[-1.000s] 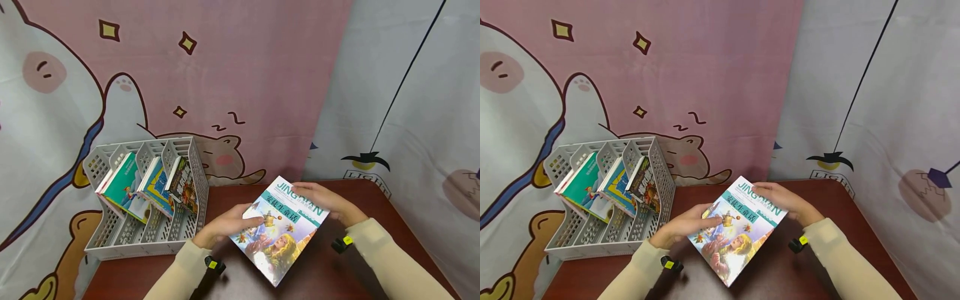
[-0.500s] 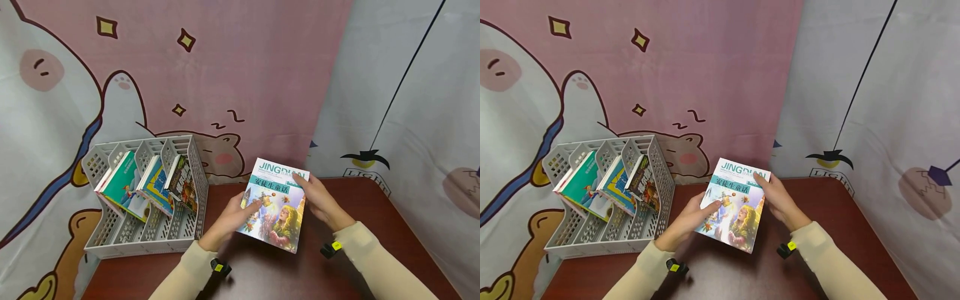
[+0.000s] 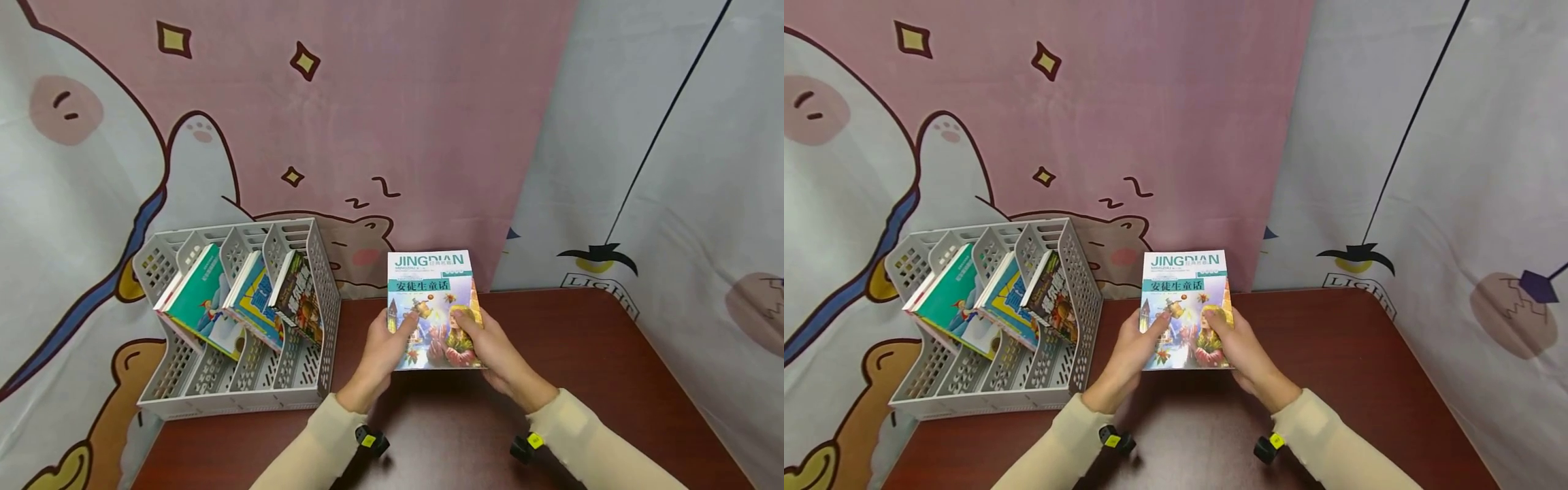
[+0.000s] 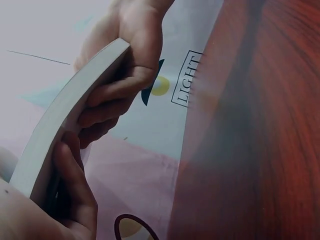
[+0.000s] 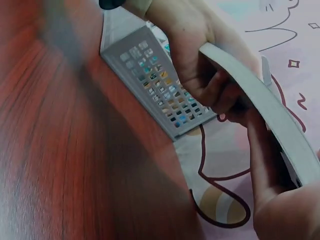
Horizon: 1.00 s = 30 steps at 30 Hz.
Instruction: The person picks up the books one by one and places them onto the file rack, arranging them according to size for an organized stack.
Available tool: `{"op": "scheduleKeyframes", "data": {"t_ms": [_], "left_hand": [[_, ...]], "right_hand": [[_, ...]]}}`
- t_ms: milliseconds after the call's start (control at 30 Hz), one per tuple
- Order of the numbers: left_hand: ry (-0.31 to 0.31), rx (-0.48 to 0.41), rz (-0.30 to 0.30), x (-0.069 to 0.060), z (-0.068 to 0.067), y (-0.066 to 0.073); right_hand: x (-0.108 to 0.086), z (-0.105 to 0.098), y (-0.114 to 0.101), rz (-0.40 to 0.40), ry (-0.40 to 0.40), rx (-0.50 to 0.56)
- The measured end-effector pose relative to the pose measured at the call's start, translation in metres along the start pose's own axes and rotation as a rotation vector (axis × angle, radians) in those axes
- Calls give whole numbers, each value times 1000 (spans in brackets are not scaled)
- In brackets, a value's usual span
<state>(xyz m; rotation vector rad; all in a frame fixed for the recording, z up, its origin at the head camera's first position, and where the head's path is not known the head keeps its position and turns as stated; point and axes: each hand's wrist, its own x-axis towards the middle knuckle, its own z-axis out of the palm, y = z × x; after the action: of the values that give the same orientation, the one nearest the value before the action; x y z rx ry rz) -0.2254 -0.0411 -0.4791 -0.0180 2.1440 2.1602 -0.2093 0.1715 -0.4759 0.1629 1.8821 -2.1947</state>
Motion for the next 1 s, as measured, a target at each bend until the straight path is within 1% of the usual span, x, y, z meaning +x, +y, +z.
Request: {"op": "scheduleKeyframes", "data": {"t_ms": [67,267,333,433,500,600,700,833,900,933,1000], "left_hand": [[1,-13,4,-1,1,-1],[-1,-20,30,-3,5,0],[-12,-26,24,-4,5,1],[-38,-29,-1,-4,3,2],[-55,-23,-17,-2,1,2],[-60,-26,-41,4,-3,2],[-55,-87,-67,12,-11,5],[-57,-259,-92,24,-21,13],[-62,-330,-104,29,-24,18],[-60,-355,-110,30,-25,20],[-65,-380,-125,31,-26,25]], "right_hand": [[-1,-1,1,-25,-10,-19],[-1,-6,-1,-95,-9,-68],[-1,-8,-1,-105,-11,-76],[0,-12,-3,-111,-27,-70],[-1,-14,-3,-116,-36,-78],[-3,-17,-2,-123,-64,-113],[-5,-18,1,-125,-110,-156],[-9,-19,3,-153,-175,-192],[-10,-20,5,-176,-194,-206],[-10,-21,5,-189,-206,-215],[-10,-21,7,-204,-218,-235]]}}
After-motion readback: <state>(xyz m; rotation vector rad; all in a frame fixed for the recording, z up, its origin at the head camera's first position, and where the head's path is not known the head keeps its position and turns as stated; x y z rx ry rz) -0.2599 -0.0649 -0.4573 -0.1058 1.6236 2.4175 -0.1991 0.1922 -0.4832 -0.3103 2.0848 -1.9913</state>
